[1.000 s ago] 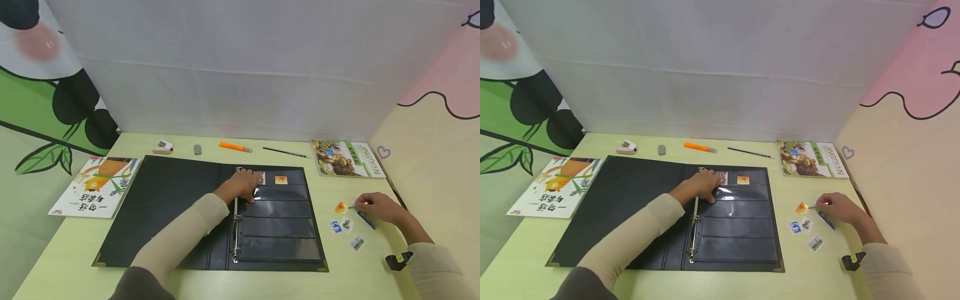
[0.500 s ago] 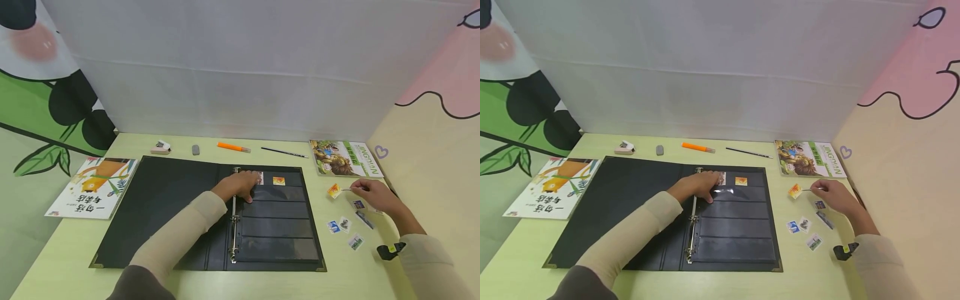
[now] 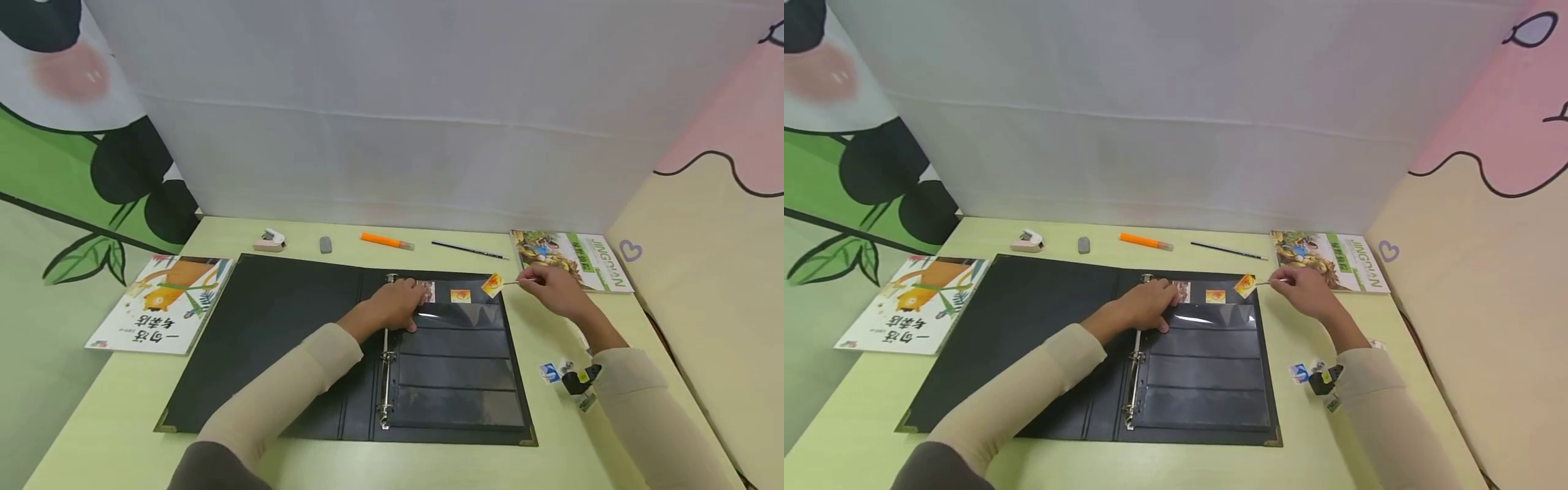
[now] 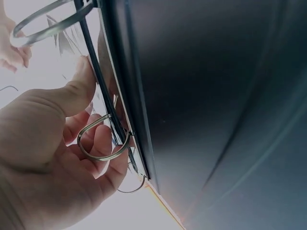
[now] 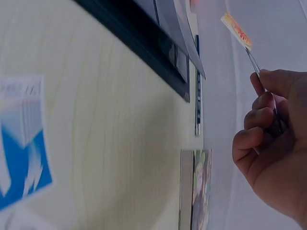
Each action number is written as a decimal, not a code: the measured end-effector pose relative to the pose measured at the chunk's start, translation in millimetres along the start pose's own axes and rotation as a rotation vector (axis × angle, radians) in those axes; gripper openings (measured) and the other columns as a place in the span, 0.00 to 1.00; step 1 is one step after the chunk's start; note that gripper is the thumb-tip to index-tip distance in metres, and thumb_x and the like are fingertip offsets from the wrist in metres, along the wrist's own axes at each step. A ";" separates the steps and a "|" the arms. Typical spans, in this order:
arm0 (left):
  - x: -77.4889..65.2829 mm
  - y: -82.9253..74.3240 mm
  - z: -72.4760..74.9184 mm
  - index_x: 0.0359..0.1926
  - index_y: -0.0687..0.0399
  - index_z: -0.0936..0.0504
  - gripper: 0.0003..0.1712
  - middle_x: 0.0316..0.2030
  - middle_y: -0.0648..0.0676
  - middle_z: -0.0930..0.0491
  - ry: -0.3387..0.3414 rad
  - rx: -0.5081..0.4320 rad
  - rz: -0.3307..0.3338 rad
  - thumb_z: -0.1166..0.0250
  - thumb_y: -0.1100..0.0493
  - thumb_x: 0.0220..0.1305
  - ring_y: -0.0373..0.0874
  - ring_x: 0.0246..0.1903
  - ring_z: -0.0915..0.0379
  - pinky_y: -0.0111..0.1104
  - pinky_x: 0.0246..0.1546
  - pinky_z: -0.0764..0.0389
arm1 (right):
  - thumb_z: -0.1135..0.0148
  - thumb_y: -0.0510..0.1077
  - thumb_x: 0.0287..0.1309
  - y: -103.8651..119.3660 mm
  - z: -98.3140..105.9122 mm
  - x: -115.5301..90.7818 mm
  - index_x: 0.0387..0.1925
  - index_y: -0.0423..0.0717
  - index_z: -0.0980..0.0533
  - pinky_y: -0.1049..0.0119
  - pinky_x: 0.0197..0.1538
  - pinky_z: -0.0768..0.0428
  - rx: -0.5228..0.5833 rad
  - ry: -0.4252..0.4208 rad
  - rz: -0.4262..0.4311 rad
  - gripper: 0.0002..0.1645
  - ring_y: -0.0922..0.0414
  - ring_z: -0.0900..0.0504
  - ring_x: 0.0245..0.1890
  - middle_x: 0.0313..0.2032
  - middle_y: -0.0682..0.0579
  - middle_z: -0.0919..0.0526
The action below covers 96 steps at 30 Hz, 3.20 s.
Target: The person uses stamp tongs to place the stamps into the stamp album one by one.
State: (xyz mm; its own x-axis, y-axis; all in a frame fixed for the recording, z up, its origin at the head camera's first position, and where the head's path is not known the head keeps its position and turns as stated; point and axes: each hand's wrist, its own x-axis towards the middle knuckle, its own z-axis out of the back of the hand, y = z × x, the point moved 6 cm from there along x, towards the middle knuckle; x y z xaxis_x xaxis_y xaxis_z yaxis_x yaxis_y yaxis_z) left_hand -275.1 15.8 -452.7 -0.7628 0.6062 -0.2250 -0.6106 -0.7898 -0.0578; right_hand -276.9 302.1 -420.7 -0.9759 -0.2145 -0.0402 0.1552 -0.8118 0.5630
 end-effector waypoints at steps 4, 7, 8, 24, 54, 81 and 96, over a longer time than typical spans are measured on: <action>-3.5 2.6 -1.4 0.51 0.49 0.28 0.31 0.51 0.53 0.26 -0.026 -0.024 -0.006 0.28 0.43 0.51 0.46 0.51 0.29 0.38 0.52 0.24 | 0.48 0.51 0.69 24.2 -18.2 20.3 0.46 0.43 0.22 0.61 0.35 0.28 -0.005 0.025 0.063 0.17 0.55 0.25 0.31 0.40 0.43 0.17; -5.0 3.1 -3.6 0.50 0.48 0.28 0.29 0.49 0.51 0.27 -0.047 -0.040 -0.023 0.28 0.43 0.52 0.44 0.49 0.30 0.37 0.52 0.25 | 0.47 0.49 0.68 39.7 -31.9 33.1 0.44 0.46 0.21 0.62 0.35 0.27 -0.031 0.049 0.109 0.14 0.57 0.23 0.31 0.39 0.45 0.16; -5.7 2.9 -3.4 0.50 0.48 0.28 0.29 0.48 0.51 0.27 -0.056 -0.044 -0.029 0.28 0.43 0.52 0.43 0.48 0.30 0.37 0.52 0.25 | 0.46 0.48 0.68 44.9 -36.4 37.2 0.44 0.46 0.20 0.62 0.35 0.27 -0.037 0.060 0.127 0.13 0.57 0.24 0.30 0.38 0.46 0.16; -7.8 1.6 -3.5 0.48 0.47 0.28 0.27 0.46 0.50 0.28 -0.047 -0.046 -0.017 0.29 0.43 0.53 0.43 0.44 0.31 0.36 0.50 0.26 | 0.43 0.45 0.66 100.0 -91.5 59.8 0.39 0.51 0.17 0.64 0.36 0.26 -0.126 0.341 0.358 0.09 0.63 0.25 0.28 0.34 0.56 0.16; -4.6 3.5 -4.6 0.52 0.46 0.30 0.30 0.50 0.52 0.28 -0.040 -0.030 -0.011 0.30 0.41 0.54 0.45 0.49 0.29 0.38 0.52 0.25 | 0.45 0.50 0.67 20.4 -22.3 13.3 0.45 0.48 0.19 0.62 0.37 0.25 -0.098 0.097 0.140 0.14 0.59 0.21 0.34 0.40 0.50 0.15; -4.5 5.0 -4.4 0.50 0.48 0.29 0.28 0.46 0.52 0.27 -0.050 -0.117 -0.039 0.29 0.45 0.54 0.46 0.46 0.30 0.39 0.51 0.26 | 0.47 0.53 0.68 -124.7 57.1 -114.0 0.42 0.42 0.19 0.68 0.31 0.33 -0.209 0.055 -0.212 0.19 0.59 0.30 0.31 0.36 0.47 0.17; -6.5 2.6 -3.7 0.51 0.48 0.29 0.27 0.49 0.53 0.28 -0.038 -0.088 -0.032 0.31 0.44 0.56 0.45 0.48 0.30 0.39 0.52 0.27 | 0.49 0.55 0.69 -121.8 52.8 -108.6 0.42 0.43 0.21 0.69 0.31 0.34 -0.117 0.061 -0.225 0.20 0.64 0.31 0.30 0.35 0.48 0.20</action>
State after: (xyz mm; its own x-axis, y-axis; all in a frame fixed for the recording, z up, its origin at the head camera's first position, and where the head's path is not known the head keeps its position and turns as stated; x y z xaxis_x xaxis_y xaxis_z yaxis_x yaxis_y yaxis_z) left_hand -271.0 9.4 -455.0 -0.7518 0.6331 -0.1844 -0.6151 -0.7741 -0.1498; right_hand -197.9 453.0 -441.3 -0.9774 -0.0505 -0.2052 -0.0450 -0.8992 0.4353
